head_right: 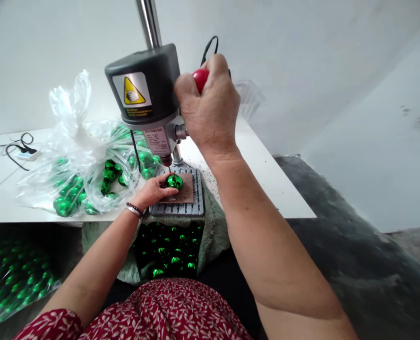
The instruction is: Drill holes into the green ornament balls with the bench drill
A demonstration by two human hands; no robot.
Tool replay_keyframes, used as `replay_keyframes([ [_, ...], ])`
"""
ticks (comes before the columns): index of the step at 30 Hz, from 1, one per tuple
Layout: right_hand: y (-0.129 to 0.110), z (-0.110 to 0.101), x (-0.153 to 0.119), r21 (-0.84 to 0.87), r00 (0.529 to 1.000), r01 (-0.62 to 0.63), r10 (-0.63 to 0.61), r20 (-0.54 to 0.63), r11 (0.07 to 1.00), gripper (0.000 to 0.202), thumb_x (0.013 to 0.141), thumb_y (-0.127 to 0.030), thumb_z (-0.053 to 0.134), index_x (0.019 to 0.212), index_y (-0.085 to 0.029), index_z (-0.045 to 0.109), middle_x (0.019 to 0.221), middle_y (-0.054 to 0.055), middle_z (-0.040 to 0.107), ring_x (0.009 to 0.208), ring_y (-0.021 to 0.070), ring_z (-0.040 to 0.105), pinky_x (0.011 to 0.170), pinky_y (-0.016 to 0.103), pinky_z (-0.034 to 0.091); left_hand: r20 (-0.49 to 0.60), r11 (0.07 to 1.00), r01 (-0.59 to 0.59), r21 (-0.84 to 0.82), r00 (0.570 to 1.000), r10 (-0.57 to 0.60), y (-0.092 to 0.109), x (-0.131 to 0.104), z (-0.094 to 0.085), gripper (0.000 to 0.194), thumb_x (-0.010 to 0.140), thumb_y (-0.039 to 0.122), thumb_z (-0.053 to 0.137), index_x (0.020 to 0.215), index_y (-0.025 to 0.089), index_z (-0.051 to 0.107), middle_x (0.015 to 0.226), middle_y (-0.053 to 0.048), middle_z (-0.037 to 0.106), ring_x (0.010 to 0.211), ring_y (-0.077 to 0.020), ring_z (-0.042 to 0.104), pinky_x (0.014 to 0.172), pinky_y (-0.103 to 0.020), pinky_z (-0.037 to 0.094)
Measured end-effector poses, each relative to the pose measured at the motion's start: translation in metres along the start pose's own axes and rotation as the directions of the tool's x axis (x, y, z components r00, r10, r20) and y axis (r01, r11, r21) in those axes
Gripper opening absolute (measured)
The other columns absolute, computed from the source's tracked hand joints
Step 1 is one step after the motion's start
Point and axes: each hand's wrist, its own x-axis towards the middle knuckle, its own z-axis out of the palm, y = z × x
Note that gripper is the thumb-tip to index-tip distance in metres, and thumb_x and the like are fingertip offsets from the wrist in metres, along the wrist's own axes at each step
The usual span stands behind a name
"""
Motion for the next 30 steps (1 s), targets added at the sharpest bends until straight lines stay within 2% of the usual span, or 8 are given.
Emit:
replay_keyframes([
  [3,0.003,-0.001,-0.004,0.018,1.0,0.022,-0.022,-0.004,1.0,0.028,0.082,-0.021,0.054,0.067,-0.019,0.03,0.06,-0.008,0.032,0.059,0.0036,0.026,0.064,0.021,0.028,-0.021,0.999,-0.02,-0.034,1.0,0.02,-0.004,-0.001,0.004,0.068,0.065,0.029,0.076,0.13,0.016,0.058,0.114,-0.004,0.07,0.105,-0.0215,0.063,0.097,-0.032,0.046],
  [8,0.01,-0.002,-0.01,0.015,0.997,0.073,-0.073,-0.028,0.997,0.022,0.081,-0.024,0.053,0.071,-0.017,0.035,0.063,-0.009,0.035,0.061,0.0014,0.03,0.067,0.021,0.031,-0.031,0.995,-0.089,-0.05,0.996,0.088,-0.011,0.0,0.008,0.065,0.067,0.031,0.075,0.128,0.017,0.06,0.114,-0.004,0.07,0.109,-0.0224,0.062,0.101,-0.033,0.045],
  [12,0.013,-0.002,-0.013,0.012,0.993,0.103,-0.102,-0.056,0.995,0.02,0.08,-0.025,0.052,0.071,-0.017,0.037,0.062,-0.009,0.035,0.061,0.0011,0.032,0.065,0.021,0.031,-0.042,0.997,-0.082,0.001,0.996,0.082,-0.017,0.002,0.009,0.064,0.066,0.033,0.076,0.127,0.021,0.061,0.112,-0.004,0.071,0.108,-0.0238,0.063,0.103,-0.036,0.044],
  [16,0.016,-0.003,-0.021,-0.017,0.985,0.138,-0.139,-0.105,0.99,0.02,0.08,-0.025,0.052,0.069,-0.016,0.037,0.064,-0.009,0.036,0.061,0.0006,0.033,0.065,0.022,0.031,-0.05,0.995,-0.095,0.005,0.994,0.095,-0.021,0.003,0.011,0.067,0.066,0.034,0.077,0.129,0.022,0.059,0.121,-0.005,0.068,0.111,-0.0247,0.062,0.104,-0.037,0.043],
  [24,0.028,-0.004,-0.043,-0.114,0.943,0.256,-0.274,-0.188,0.96,0.017,0.08,-0.026,0.047,0.071,-0.018,0.036,0.07,-0.005,0.045,0.064,0.0036,0.041,0.066,0.026,0.039,-0.056,0.994,-0.107,0.021,0.993,0.108,-0.024,0.004,0.012,0.066,0.066,0.036,0.077,0.128,0.024,0.06,0.121,-0.004,0.068,0.11,-0.0251,0.062,0.105,-0.038,0.043],
  [30,0.033,-0.005,-0.052,-0.102,0.94,0.264,-0.28,-0.195,0.959,0.011,0.074,-0.021,0.047,0.071,-0.018,0.038,0.069,-0.004,0.045,0.063,0.0036,0.043,0.065,0.025,0.042,-0.07,0.99,-0.14,-0.008,0.988,0.139,-0.025,0.004,0.013,0.065,0.066,0.034,0.078,0.127,0.022,0.061,0.118,-0.005,0.069,0.107,-0.0252,0.063,0.101,-0.038,0.045],
])
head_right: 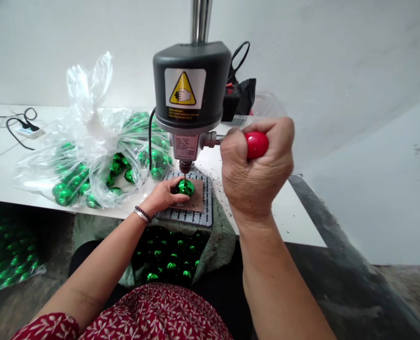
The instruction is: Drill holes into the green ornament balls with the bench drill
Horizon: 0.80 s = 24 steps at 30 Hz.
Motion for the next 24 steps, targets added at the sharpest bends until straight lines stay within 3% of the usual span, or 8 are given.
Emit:
replay_keyframes([
  [11,0.002,-0.001,-0.014,0.006,0.998,-0.039,0.039,-0.043,0.999,0.01,0.072,-0.026,0.05,0.073,-0.019,0.043,0.067,-0.004,0.051,0.061,0.0061,0.047,0.061,0.025,0.042,-0.037,1.0,0.008,-0.028,0.999,-0.009,-0.002,0.0,0.001,0.066,0.062,0.033,0.08,0.125,0.024,0.063,0.116,-0.004,0.07,0.107,-0.0256,0.063,0.1,-0.037,0.046],
  [24,0.015,0.001,-0.033,0.056,0.995,-0.033,0.038,-0.09,0.998,0.018,0.075,-0.031,0.056,0.077,-0.015,0.048,0.069,-0.004,0.053,0.062,0.0038,0.049,0.061,0.02,0.041,0.022,0.993,-0.036,0.112,0.999,0.034,0.006,-0.004,-0.004,0.057,0.07,0.038,0.073,0.124,0.021,0.062,0.106,-0.004,0.072,0.098,-0.0239,0.065,0.089,-0.033,0.049],
])
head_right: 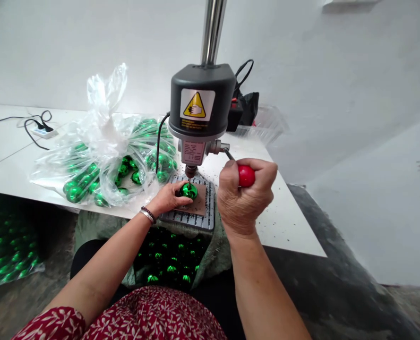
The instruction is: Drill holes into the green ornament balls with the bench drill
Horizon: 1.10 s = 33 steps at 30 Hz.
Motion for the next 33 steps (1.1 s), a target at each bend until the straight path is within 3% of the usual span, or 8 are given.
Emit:
replay_keyframes([
  [10,0.009,-0.005,-0.024,0.016,1.0,0.008,-0.008,0.016,1.0,0.017,0.079,-0.032,0.055,0.078,-0.017,0.048,0.072,-0.001,0.051,0.065,0.007,0.049,0.063,0.023,0.042,-0.021,0.999,-0.015,-0.028,1.0,0.014,-0.004,0.001,0.003,0.049,0.069,0.039,0.074,0.115,0.023,0.066,0.097,-0.001,0.072,0.09,-0.0206,0.065,0.086,-0.031,0.049],
  [15,-0.008,0.006,0.023,0.021,0.999,0.01,-0.011,0.047,1.0,0.018,0.078,-0.031,0.055,0.08,-0.015,0.047,0.071,-0.003,0.046,0.063,0.005,0.042,0.061,0.022,0.038,-0.062,1.0,-0.014,-0.006,0.998,0.014,0.003,-0.001,0.004,0.042,0.069,0.038,0.073,0.107,0.021,0.067,0.09,-0.001,0.071,0.083,-0.0194,0.064,0.08,-0.03,0.049],
  [20,-0.025,0.017,0.066,-0.108,0.962,-0.156,0.176,0.21,0.982,0.017,0.08,-0.022,0.057,0.076,-0.014,0.043,0.07,-0.006,0.042,0.064,0.0027,0.035,0.069,0.022,0.035,-0.114,1.0,0.027,0.014,0.993,-0.025,0.019,-0.025,-0.006,0.048,0.069,0.032,0.073,0.113,0.017,0.063,0.096,-0.004,0.07,0.089,-0.0214,0.063,0.082,-0.032,0.049],
  [25,-0.024,0.019,0.064,-0.071,0.963,-0.19,0.2,0.181,0.979,0.016,0.079,-0.019,0.058,0.079,-0.014,0.043,0.069,-0.007,0.043,0.062,0.0022,0.035,0.067,0.021,0.035,0.156,0.997,-0.035,0.072,0.987,0.023,0.031,-0.078,-0.042,0.055,0.069,0.031,0.074,0.122,0.02,0.06,0.117,-0.008,0.067,0.106,-0.0243,0.062,0.093,-0.036,0.048],
  [27,-0.023,0.019,0.062,-0.058,0.967,-0.185,0.192,0.166,0.981,0.015,0.077,-0.018,0.058,0.079,-0.015,0.044,0.069,-0.007,0.044,0.062,0.0021,0.036,0.068,0.022,0.036,0.19,0.994,-0.036,0.103,0.982,0.016,0.033,-0.093,-0.059,0.06,0.069,0.032,0.075,0.125,0.02,0.059,0.122,-0.01,0.066,0.104,-0.0238,0.063,0.094,-0.036,0.049],
  [29,-0.023,0.02,0.062,-0.051,0.97,-0.178,0.184,0.156,0.983,0.013,0.077,-0.017,0.057,0.078,-0.015,0.044,0.069,-0.007,0.044,0.062,0.0022,0.037,0.068,0.024,0.037,0.108,0.992,0.013,0.123,0.994,-0.026,0.03,-0.098,-0.076,0.052,0.075,0.034,0.069,0.124,0.02,0.061,0.117,-0.009,0.068,0.093,-0.0209,0.066,0.087,-0.034,0.052],
  [31,-0.022,0.021,0.062,-0.048,0.973,-0.164,0.169,0.155,0.985,0.01,0.077,-0.017,0.055,0.077,-0.016,0.045,0.068,-0.007,0.044,0.062,0.0026,0.037,0.069,0.026,0.037,-0.091,0.973,0.124,0.194,0.99,-0.108,0.021,-0.089,-0.091,0.038,0.084,0.031,0.057,0.12,0.02,0.064,0.11,-0.007,0.071,0.089,-0.0197,0.067,0.084,-0.033,0.053],
  [33,-0.021,0.021,0.062,-0.055,0.976,-0.147,0.153,0.153,0.988,0.009,0.077,-0.019,0.054,0.077,-0.016,0.045,0.069,-0.007,0.044,0.063,0.0033,0.039,0.07,0.028,0.037,-0.313,0.899,0.278,0.337,0.934,-0.172,0.006,-0.07,-0.104,0.036,0.086,0.02,0.046,0.116,0.018,0.066,0.112,-0.009,0.071,0.101,-0.0221,0.065,0.092,-0.034,0.049],
])
